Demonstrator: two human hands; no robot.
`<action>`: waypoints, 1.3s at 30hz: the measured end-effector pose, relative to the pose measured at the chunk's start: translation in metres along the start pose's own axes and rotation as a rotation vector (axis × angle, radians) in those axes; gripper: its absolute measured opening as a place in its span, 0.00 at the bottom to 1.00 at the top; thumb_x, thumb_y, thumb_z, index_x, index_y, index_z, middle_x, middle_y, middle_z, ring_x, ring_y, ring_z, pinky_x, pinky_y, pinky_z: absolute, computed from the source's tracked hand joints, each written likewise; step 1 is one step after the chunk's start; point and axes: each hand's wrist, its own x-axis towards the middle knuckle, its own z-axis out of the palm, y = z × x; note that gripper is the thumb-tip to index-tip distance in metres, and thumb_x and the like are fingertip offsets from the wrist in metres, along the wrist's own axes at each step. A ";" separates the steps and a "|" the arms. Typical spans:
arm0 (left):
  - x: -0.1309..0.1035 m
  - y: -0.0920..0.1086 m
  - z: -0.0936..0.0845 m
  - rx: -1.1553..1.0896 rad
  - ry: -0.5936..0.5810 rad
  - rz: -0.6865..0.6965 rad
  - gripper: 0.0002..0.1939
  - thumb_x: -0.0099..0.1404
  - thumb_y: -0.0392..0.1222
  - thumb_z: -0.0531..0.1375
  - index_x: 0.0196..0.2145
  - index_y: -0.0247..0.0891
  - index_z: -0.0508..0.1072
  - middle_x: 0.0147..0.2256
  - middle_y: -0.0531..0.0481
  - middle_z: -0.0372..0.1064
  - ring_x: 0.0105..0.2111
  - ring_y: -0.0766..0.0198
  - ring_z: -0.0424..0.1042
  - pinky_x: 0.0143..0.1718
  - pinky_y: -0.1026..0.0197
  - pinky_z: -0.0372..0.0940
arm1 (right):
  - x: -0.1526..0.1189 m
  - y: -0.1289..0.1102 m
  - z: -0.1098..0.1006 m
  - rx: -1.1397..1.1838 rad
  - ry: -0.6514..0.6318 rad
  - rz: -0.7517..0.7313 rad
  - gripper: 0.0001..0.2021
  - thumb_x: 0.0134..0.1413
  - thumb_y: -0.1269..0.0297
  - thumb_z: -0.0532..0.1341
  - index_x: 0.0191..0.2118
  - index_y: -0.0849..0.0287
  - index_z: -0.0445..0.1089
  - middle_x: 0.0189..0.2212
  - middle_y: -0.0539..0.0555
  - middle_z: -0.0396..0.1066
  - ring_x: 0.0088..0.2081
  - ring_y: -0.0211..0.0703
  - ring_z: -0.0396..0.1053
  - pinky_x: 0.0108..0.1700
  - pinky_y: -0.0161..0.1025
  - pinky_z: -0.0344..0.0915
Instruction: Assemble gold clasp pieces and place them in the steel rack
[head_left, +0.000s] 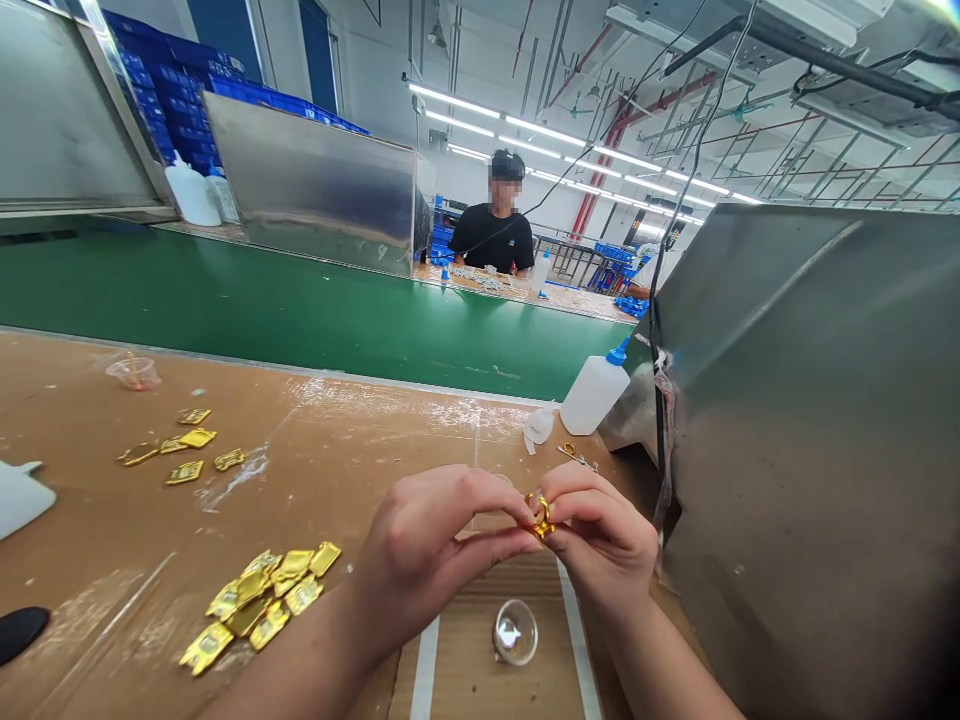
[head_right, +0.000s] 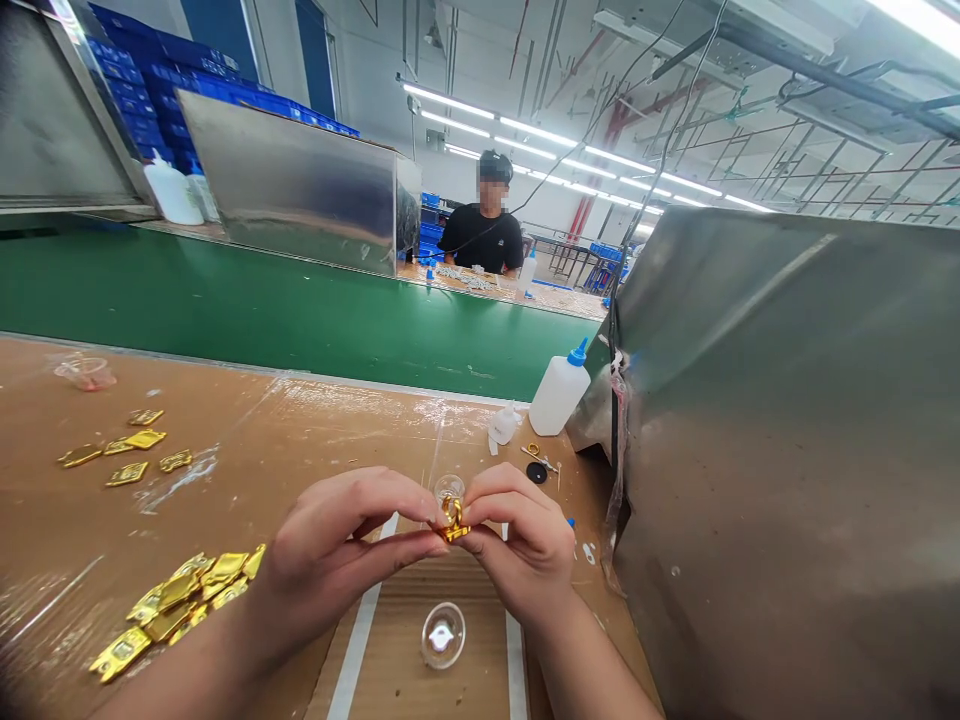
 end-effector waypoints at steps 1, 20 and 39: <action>0.000 0.000 0.000 -0.003 0.002 -0.017 0.14 0.65 0.33 0.70 0.46 0.41 0.74 0.40 0.55 0.77 0.39 0.70 0.76 0.43 0.67 0.69 | 0.000 0.000 0.000 0.002 -0.002 0.001 0.08 0.57 0.76 0.68 0.41 0.57 0.76 0.35 0.54 0.73 0.38 0.42 0.71 0.38 0.39 0.68; 0.004 0.005 -0.005 -0.038 -0.056 -0.017 0.12 0.64 0.33 0.70 0.43 0.42 0.74 0.37 0.56 0.78 0.37 0.71 0.77 0.40 0.71 0.71 | -0.001 0.001 -0.001 0.076 -0.034 -0.006 0.06 0.58 0.73 0.68 0.41 0.58 0.75 0.36 0.55 0.73 0.38 0.42 0.71 0.39 0.41 0.68; 0.005 0.001 -0.004 -0.041 -0.085 0.073 0.13 0.62 0.26 0.69 0.42 0.37 0.74 0.38 0.53 0.78 0.39 0.67 0.77 0.42 0.66 0.74 | 0.000 0.003 -0.001 0.053 -0.028 -0.059 0.07 0.58 0.75 0.68 0.42 0.60 0.75 0.36 0.55 0.73 0.38 0.42 0.72 0.40 0.40 0.70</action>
